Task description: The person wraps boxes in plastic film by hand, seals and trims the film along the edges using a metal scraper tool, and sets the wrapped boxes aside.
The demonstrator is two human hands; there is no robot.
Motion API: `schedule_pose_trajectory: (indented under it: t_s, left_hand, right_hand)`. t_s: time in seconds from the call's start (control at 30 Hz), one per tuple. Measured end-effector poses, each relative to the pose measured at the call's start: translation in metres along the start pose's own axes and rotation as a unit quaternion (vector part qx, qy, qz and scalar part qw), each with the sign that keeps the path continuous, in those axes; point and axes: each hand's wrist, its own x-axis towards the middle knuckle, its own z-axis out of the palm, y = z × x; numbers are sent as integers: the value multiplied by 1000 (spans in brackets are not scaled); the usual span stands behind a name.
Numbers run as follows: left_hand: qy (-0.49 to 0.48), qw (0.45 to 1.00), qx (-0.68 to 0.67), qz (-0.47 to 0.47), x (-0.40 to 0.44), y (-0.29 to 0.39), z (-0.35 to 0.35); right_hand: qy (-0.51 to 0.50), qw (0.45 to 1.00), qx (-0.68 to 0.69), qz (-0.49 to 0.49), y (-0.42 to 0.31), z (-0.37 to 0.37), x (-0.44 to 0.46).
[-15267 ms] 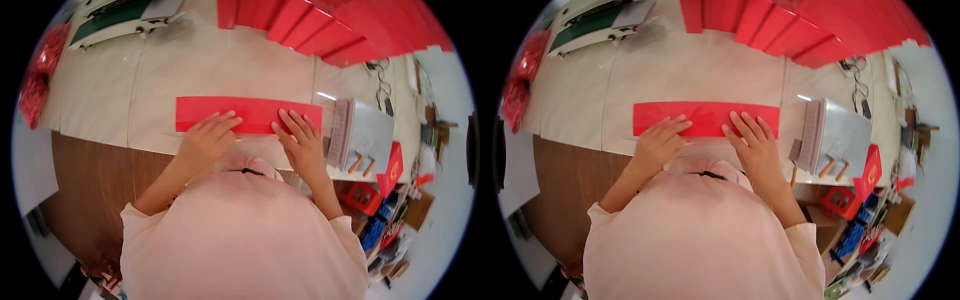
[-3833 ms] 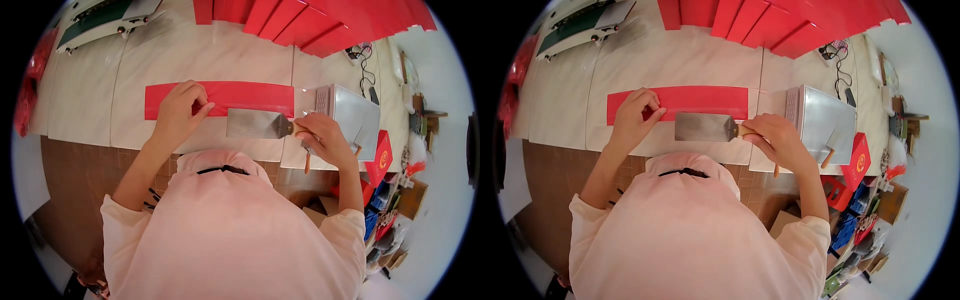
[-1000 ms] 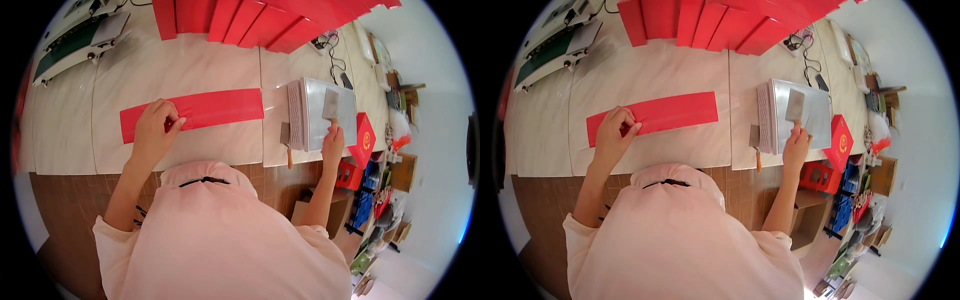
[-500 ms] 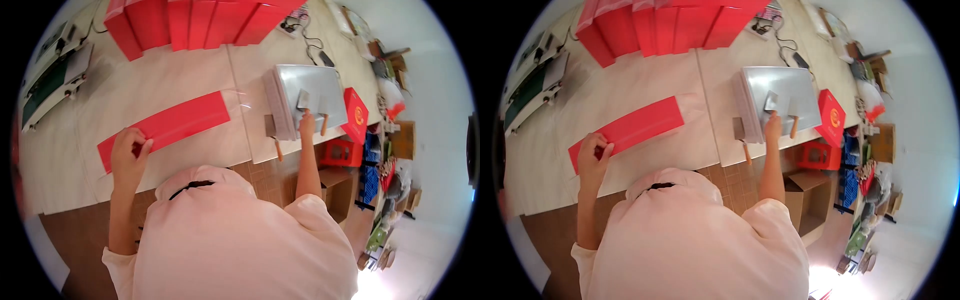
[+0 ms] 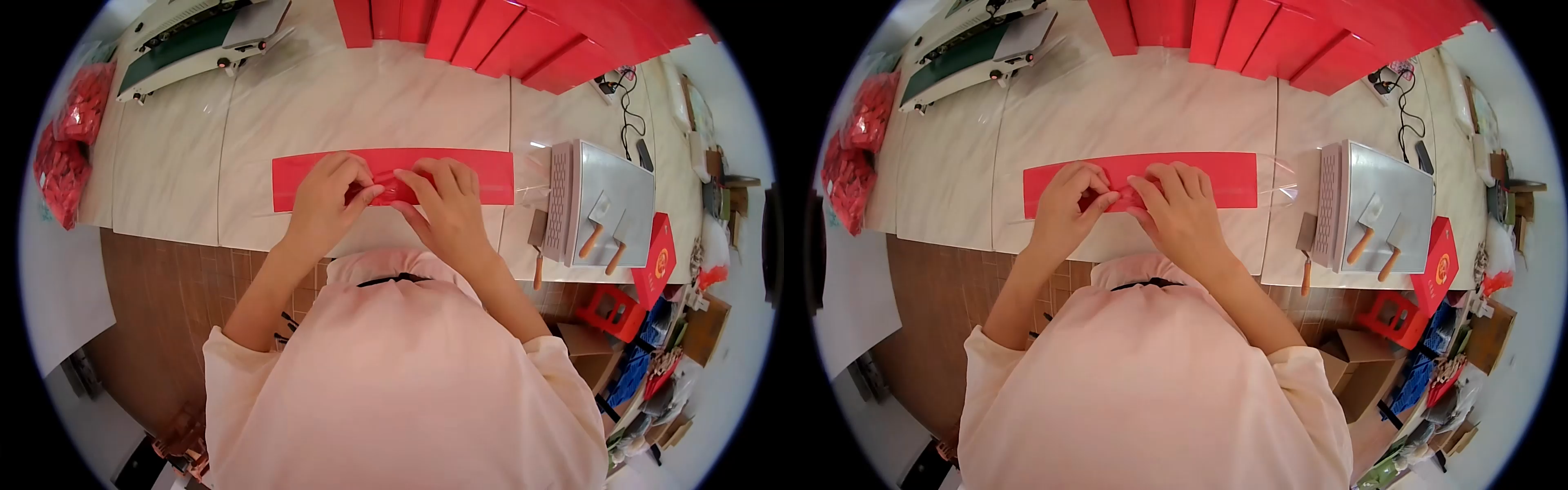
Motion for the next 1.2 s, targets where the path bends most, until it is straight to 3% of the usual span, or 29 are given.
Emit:
schedule_pose_trajectory:
  t_s: [0.13, 0.2, 0.3, 0.43, 0.53, 0.8, 1.2]
  left_hand:
    - [9, 998, 48, 40, -5, -7, -8]
    - [37, 985, 128, 108, -8, -7, -21]
    - [36, 994, 102, 25, -25, -20, -48]
    - [15, 995, 101, 7, -35, -27, -77]
    - [3, 991, 125, 49, -32, -34, -82]
    - [6, 998, 67, 4, -33, -39, -80]
    - [49, 997, 4, -67, -36, -34, -74]
  right_hand:
    - [-22, 999, 26, 6, 4, 7, 5]
    - [-43, 998, 12, 34, 2, 4, 9]
    - [-54, 997, 9, 53, 1, 4, 9]
    - [-51, 997, 17, 54, -2, 2, 10]
    - [-54, 997, 16, 52, -3, 1, 12]
    - [-63, 995, 11, 79, -11, 7, 20]
    - [-54, 998, 24, 34, -12, 15, 28]
